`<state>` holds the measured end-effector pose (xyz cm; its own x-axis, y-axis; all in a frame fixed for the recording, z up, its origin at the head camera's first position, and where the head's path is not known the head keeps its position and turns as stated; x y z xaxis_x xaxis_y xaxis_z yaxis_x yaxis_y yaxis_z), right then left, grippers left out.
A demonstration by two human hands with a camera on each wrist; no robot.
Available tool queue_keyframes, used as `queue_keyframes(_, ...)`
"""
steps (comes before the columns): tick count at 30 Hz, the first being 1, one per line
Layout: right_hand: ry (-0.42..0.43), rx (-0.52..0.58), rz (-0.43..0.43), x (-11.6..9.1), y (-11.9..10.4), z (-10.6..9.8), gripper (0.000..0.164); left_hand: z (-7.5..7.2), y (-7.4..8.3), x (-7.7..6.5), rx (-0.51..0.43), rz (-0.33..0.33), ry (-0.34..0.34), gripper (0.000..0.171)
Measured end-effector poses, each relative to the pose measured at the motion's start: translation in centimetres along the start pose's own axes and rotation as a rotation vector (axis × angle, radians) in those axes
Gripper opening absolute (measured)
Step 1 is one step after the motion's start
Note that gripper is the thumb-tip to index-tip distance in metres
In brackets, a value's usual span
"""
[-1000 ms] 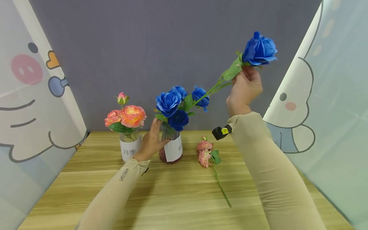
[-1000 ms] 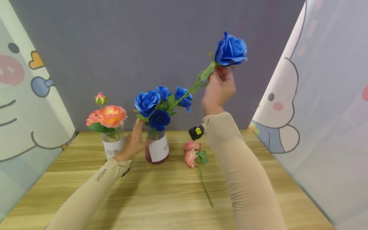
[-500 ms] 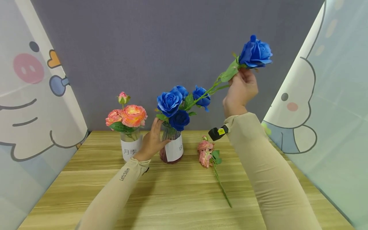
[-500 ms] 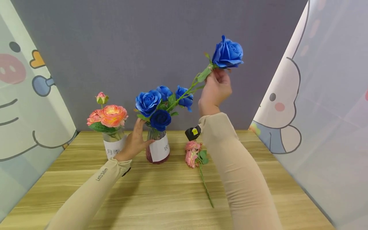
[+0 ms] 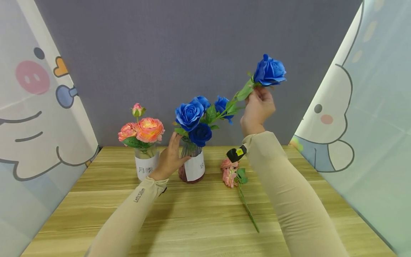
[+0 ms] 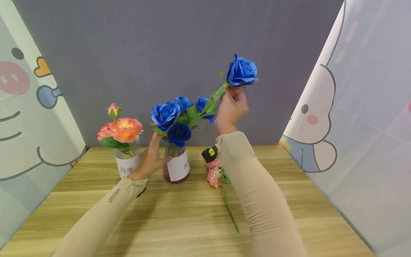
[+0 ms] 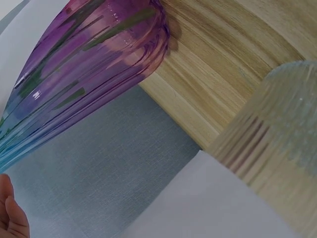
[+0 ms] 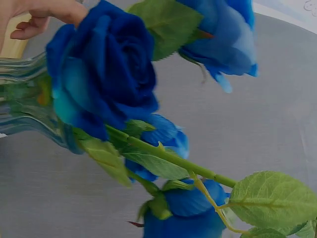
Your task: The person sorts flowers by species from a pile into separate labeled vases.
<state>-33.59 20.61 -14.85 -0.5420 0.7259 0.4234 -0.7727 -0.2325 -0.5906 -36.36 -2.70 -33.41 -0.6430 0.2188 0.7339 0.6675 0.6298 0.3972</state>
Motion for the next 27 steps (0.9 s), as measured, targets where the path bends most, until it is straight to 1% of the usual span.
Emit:
queue_keyframes(4,0.003,-0.019,0.015,-0.4,1.1,-0.2,0.013,0.0,-0.1,0.0,-0.001,-0.002,-0.004,0.084)
queue_keyframes(12,-0.02,-0.127,0.013,-1.7,3.5,-0.4,0.01,-0.1,-0.4,-0.5,-0.011,-0.031,-0.02,0.083)
queue_keyframes(15,-0.02,-0.146,0.003,-2.1,4.1,-0.4,0.009,-0.1,-0.4,-0.6,-0.018,-0.025,-0.021,0.085)
queue_keyframes(22,-0.054,-0.169,-0.031,-2.6,4.9,0.0,0.006,-0.2,-0.2,-0.2,-0.012,-0.006,-0.012,0.087)
queue_keyframes(27,-0.079,-0.214,-0.065,-2.4,4.5,0.4,0.005,-0.1,0.0,0.0,-0.014,-0.008,-0.016,0.085)
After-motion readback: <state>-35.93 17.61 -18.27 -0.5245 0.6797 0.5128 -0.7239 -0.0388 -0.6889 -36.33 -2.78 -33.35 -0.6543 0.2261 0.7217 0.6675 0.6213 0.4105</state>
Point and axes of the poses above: each hand's wrist, its own x-axis towards the middle knuckle, its own z-axis out of the palm, y = z × x, the point moved 5 cm from there along x, towards the middle knuckle, and after that the axes turned 3 degrees about -z, right-handed, at the moved point
